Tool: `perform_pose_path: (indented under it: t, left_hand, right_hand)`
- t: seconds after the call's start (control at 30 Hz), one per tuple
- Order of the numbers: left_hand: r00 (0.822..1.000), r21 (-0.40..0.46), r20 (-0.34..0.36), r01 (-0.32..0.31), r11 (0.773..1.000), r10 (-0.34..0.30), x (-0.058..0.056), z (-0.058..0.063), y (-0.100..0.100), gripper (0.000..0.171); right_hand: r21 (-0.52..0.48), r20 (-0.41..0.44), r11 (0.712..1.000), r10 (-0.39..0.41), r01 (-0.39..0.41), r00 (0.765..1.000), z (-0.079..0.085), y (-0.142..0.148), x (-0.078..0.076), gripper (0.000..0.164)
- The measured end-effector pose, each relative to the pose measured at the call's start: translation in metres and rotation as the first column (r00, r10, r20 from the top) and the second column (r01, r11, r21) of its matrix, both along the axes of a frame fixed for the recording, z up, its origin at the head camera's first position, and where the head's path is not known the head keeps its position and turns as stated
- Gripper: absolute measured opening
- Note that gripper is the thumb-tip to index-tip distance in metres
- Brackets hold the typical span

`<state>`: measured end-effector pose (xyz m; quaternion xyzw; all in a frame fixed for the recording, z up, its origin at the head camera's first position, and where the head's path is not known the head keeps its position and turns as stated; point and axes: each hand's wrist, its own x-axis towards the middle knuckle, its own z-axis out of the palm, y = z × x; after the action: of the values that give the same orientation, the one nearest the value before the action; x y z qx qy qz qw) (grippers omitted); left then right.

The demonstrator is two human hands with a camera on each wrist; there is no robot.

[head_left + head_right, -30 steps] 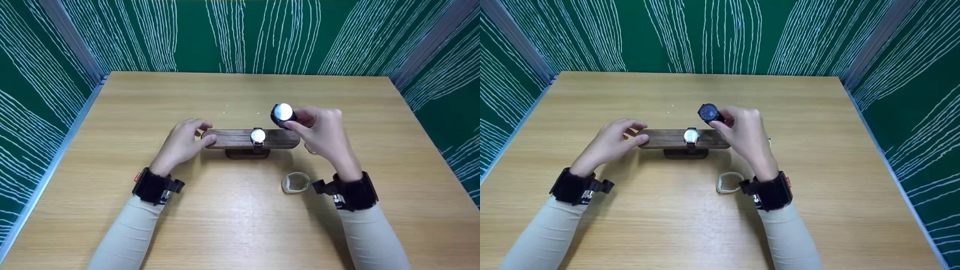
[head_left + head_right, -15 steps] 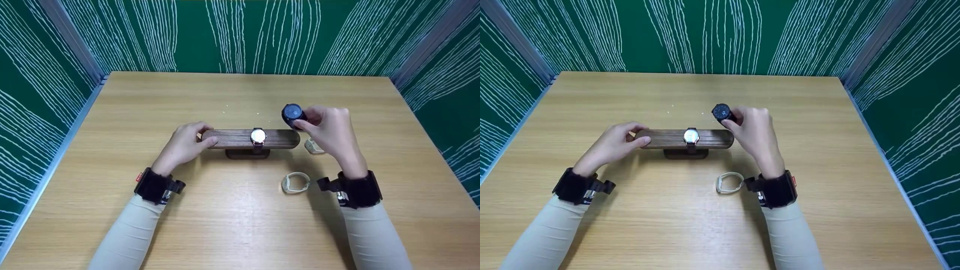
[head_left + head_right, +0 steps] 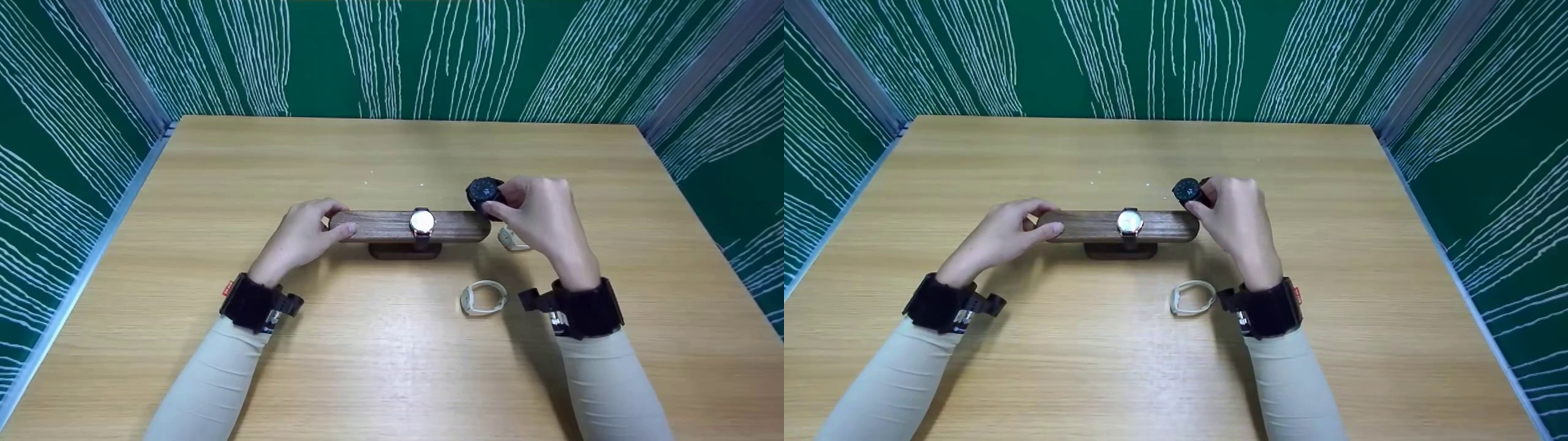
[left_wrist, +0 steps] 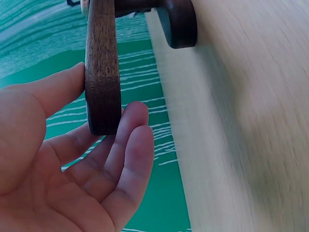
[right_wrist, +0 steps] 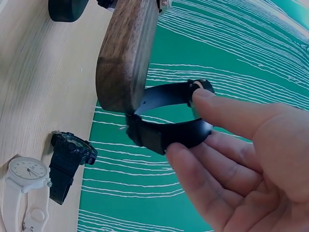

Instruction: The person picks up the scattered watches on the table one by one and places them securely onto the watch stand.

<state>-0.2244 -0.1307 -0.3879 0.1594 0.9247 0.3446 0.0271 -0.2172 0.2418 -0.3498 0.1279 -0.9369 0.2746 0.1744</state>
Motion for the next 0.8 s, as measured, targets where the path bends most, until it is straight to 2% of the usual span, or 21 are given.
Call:
perform_pose_path:
  t: [0.4, 0.8]
  left_hand:
    - [1.000, 0.005, -0.026, 0.009, 1.000, -0.008, -0.0003, -0.0014, -0.0008, 0.041]
    - [1.000, 0.010, -0.003, -0.003, 1.000, 0.003, -0.0005, -0.0003, -0.0001, 0.042]
  right_hand:
    - [0.002, 0.150, 1.000, -0.008, 0.008, 0.989, 0.0003, 0.0005, 0.0035, 0.018]
    - [0.031, 0.268, 1.000, -0.005, -0.003, 0.963, -0.0010, 0.0000, 0.0051, 0.025]
